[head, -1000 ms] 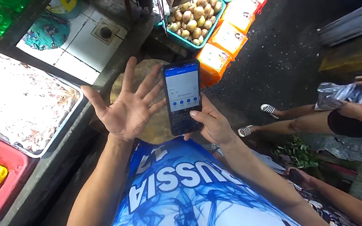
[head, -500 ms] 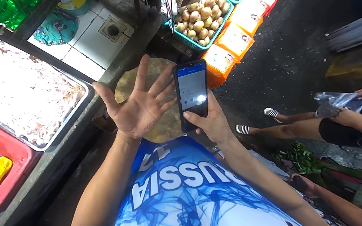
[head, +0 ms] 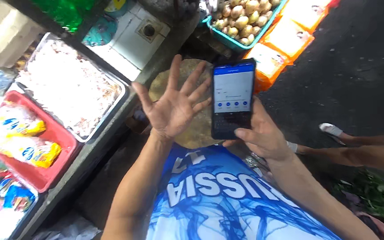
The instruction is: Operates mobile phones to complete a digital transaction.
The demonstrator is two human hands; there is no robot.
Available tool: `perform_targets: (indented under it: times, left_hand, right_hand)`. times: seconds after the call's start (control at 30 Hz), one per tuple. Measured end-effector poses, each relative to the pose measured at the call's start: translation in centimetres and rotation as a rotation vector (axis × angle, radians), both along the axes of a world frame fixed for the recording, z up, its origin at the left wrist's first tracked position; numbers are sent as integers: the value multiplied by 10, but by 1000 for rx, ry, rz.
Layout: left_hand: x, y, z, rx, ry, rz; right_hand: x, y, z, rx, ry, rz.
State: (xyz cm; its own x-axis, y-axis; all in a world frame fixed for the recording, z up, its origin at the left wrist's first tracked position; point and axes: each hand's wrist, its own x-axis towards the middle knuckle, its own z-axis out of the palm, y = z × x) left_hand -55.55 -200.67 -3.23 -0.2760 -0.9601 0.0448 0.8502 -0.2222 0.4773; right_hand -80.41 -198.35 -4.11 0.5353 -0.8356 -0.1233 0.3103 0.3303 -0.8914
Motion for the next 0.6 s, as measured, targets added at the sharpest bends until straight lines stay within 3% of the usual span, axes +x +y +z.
perform_targets:
  times: [0.33, 0.6]
  left_hand:
    - [5, -1, 0, -7, 91, -38]
    - [5, 2, 1, -8, 6, -27]
  right_hand:
    - [-2, -3, 1, -5, -56, 42]
    - [-2, -1, -3, 17, -49, 24]
